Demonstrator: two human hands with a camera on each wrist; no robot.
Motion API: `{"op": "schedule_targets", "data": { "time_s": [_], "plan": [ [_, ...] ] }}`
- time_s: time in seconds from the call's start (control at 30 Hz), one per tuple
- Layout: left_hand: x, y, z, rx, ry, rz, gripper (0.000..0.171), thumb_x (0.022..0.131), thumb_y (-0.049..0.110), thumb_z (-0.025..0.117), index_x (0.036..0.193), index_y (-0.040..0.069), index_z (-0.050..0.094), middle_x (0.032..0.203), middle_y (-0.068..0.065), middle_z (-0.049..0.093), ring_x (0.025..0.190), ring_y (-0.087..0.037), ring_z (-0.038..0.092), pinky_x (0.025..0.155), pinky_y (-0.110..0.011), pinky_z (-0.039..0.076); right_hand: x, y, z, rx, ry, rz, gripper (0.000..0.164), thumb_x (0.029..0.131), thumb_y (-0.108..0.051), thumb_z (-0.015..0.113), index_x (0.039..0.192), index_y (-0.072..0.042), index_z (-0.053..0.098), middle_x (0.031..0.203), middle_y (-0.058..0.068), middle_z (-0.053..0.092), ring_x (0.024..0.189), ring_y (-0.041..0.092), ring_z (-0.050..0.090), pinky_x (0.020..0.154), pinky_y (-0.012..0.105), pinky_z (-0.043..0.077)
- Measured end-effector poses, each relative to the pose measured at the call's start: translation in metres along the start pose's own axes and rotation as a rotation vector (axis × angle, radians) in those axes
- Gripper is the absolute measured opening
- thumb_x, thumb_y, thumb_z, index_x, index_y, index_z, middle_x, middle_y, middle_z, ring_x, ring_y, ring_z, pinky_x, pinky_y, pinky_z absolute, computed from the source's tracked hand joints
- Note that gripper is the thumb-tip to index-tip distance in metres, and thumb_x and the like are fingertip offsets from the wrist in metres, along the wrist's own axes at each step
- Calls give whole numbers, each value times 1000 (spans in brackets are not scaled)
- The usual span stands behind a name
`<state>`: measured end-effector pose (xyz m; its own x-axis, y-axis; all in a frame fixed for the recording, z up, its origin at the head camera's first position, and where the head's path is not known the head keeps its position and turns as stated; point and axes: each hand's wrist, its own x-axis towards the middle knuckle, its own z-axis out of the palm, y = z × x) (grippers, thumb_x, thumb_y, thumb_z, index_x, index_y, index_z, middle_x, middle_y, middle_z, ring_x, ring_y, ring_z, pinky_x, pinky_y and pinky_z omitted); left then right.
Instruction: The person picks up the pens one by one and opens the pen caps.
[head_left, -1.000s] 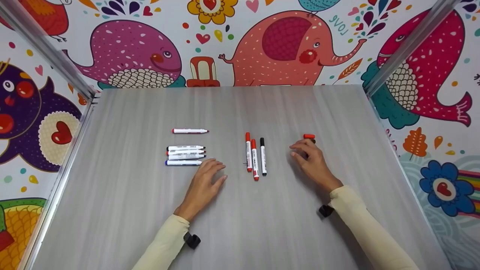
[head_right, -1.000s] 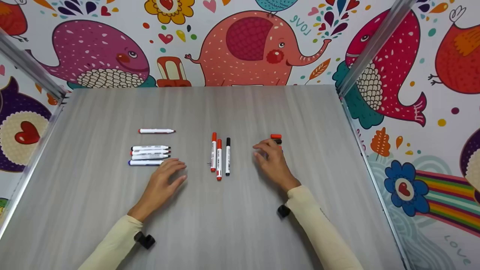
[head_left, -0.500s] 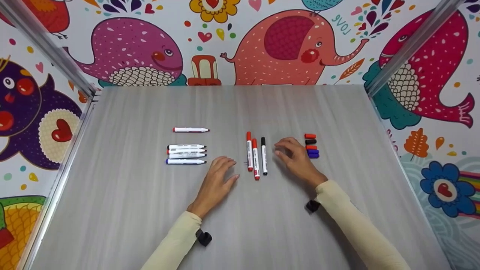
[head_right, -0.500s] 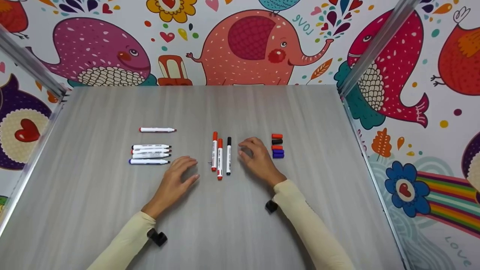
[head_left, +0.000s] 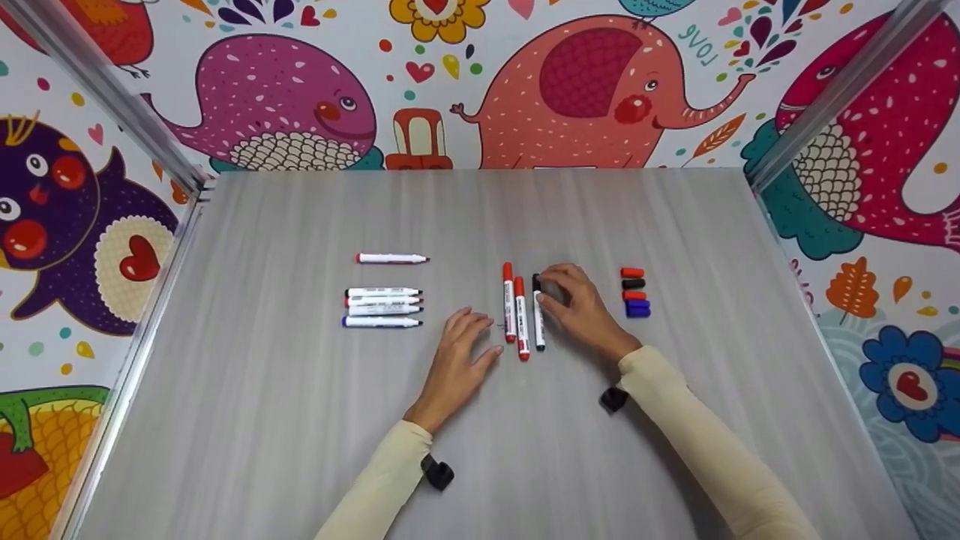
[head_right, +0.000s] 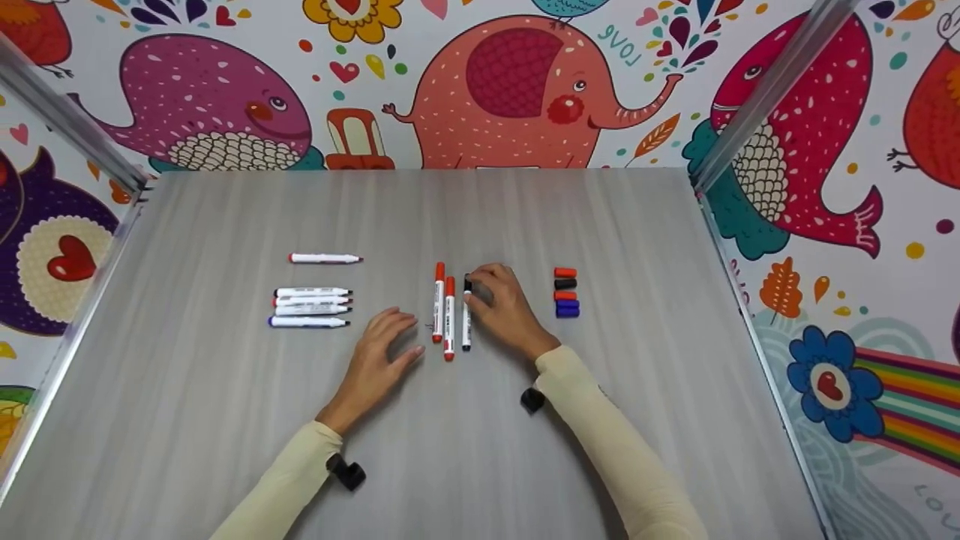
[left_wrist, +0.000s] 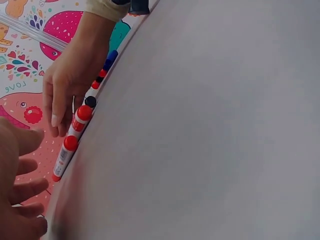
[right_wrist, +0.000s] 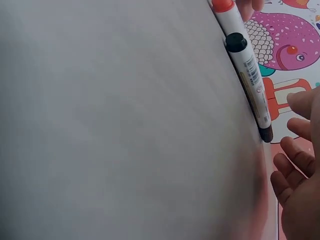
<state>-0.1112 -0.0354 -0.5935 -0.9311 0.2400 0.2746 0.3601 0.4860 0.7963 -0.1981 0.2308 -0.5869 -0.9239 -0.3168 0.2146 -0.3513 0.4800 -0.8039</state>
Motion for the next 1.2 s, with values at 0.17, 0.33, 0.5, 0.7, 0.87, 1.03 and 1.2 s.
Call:
{"op": "schedule_targets", "data": {
  "time_s": [0.17, 0.33, 0.5, 0.7, 0.87, 1.03, 1.2],
  "plan": [
    [5, 2, 7, -7, 8, 0, 46, 101, 15, 82, 141, -3, 69, 146, -16, 64, 156, -43, 41, 127, -57, 34, 8, -1, 7, -30, -23, -27, 42, 102, -12, 79, 141, 2, 70, 148, 17, 61, 142, 34, 51, 123, 54, 39],
    [10, 4, 11, 28, 17, 22, 47, 100, 16, 83, 139, -5, 69, 144, -18, 64, 157, -46, 39, 128, -57, 32, 16, -1, 13, -88, -42, -85, 50, 102, -19, 81, 145, 1, 67, 152, 20, 59, 145, 37, 46, 123, 60, 33],
    [11, 0, 14, 89, 5, 14, 50, 100, 19, 84, 142, -4, 68, 147, -18, 61, 159, -47, 34, 128, -58, 32, 23, 2, 17, -126, -46, -122, 52, 102, -25, 80, 144, 2, 67, 153, 24, 57, 147, 41, 43, 123, 65, 24],
    [11, -5, 14, 210, -4, 53, 54, 100, 24, 84, 144, -2, 66, 149, -20, 58, 160, -48, 31, 127, -58, 33, 30, 3, 19, -175, -61, -135, 53, 103, -26, 79, 146, 2, 66, 154, 25, 56, 149, 43, 41, 122, 66, 23],
    [12, -6, 13, 250, -31, 86, 57, 99, 25, 84, 145, -3, 64, 151, -22, 57, 160, -50, 29, 127, -59, 32, 32, 2, 19, -203, -78, -127, 56, 103, -28, 78, 150, 0, 64, 156, 25, 54, 150, 43, 41, 123, 66, 23],
    [11, -4, 12, 247, -50, 74, 57, 99, 25, 84, 146, -3, 64, 153, -23, 56, 162, -50, 26, 128, -62, 30, 36, 2, 22, -227, -91, -105, 58, 104, -32, 77, 151, -2, 63, 157, 23, 53, 151, 41, 39, 122, 63, 23],
    [13, -3, 11, 249, -44, 89, 57, 98, 22, 86, 144, -4, 65, 152, -25, 56, 161, -52, 27, 128, -63, 29, 39, 1, 24, -232, -93, -99, 59, 103, -33, 77, 151, -2, 64, 157, 23, 52, 152, 41, 37, 120, 62, 23]
  ]
}}
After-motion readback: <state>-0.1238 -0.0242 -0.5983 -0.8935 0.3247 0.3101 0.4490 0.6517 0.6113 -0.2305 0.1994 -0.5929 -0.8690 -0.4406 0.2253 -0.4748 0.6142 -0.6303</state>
